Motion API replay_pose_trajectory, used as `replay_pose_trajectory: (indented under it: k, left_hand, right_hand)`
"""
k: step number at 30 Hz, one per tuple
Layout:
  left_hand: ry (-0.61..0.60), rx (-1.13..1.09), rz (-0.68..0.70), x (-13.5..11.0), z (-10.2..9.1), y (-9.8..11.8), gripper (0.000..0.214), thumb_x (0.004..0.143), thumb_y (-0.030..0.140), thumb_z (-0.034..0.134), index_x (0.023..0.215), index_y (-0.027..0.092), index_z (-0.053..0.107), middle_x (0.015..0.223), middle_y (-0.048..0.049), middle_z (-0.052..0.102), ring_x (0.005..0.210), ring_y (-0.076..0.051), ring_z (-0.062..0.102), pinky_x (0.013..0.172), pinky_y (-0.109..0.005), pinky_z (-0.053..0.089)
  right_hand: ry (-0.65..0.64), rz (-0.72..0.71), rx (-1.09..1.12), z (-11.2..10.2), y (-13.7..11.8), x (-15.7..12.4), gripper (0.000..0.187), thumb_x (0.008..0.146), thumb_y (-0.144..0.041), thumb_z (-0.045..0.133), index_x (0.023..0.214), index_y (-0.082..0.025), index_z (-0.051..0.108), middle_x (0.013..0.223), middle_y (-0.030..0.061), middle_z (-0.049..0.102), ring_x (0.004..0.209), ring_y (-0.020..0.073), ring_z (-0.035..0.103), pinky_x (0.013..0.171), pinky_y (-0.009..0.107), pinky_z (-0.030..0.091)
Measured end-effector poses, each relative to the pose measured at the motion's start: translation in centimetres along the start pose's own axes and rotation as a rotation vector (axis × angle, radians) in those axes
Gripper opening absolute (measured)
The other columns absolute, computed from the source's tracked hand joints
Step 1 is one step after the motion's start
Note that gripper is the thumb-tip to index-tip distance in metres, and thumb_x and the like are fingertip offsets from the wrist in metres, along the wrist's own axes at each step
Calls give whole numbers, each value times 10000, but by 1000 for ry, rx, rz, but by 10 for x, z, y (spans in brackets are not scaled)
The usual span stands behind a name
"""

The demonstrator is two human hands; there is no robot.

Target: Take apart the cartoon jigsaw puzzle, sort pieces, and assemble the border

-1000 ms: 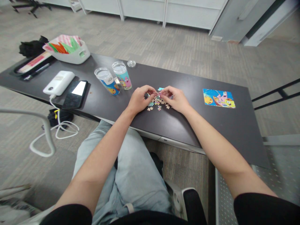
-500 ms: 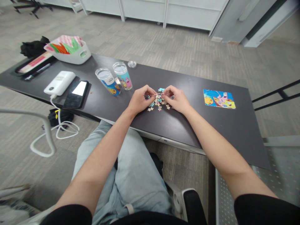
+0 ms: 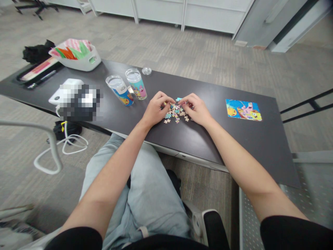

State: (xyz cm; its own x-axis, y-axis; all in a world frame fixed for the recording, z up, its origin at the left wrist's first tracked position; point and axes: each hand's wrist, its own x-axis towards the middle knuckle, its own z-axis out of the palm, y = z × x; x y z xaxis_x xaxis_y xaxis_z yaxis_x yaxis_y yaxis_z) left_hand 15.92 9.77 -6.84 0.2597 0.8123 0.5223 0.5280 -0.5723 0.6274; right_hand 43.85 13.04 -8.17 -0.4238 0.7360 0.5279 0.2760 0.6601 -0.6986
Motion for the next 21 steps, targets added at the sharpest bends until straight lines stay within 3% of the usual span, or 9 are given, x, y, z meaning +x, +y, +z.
replay_pose_trajectory:
  k: [8,13,18,21]
  left_hand:
    - [6,4,-9,0,1,-4,315,1163,123,702,1251,270,966,1281,-104,835,1110,-263,808,919,-389,704]
    - [-4,-20,36,0,1,-3,288,1223,176,706,1344,263,952,1281,-106,898,1097,-266,842,835,-362,654]
    - [18,-47,-44,0,4,-2,297,1174,159,751,1419,256,888,1279,-89,904,1035,-239,835,844,-349,654]
    - [21,-43,-69,0,5,-1,236,1156,168,773,1355,248,872,1215,-78,882,1013,-237,819,860,-352,665]
  right_hand:
    - [22,80,16,4,6,0,295,1138,-400,832,1421,-339,890,1115,55,827,879,280,703,924,485,682]
    - [34,116,44,7,4,0,243,1115,-511,863,1272,-328,832,950,15,787,818,266,687,872,455,658]
    - [22,144,60,5,0,-1,310,1124,-594,885,1307,-357,804,969,6,795,836,271,697,851,448,639]
    - [10,99,31,2,-2,-1,225,1169,-549,852,1288,-358,844,1004,23,801,872,278,714,881,458,642]
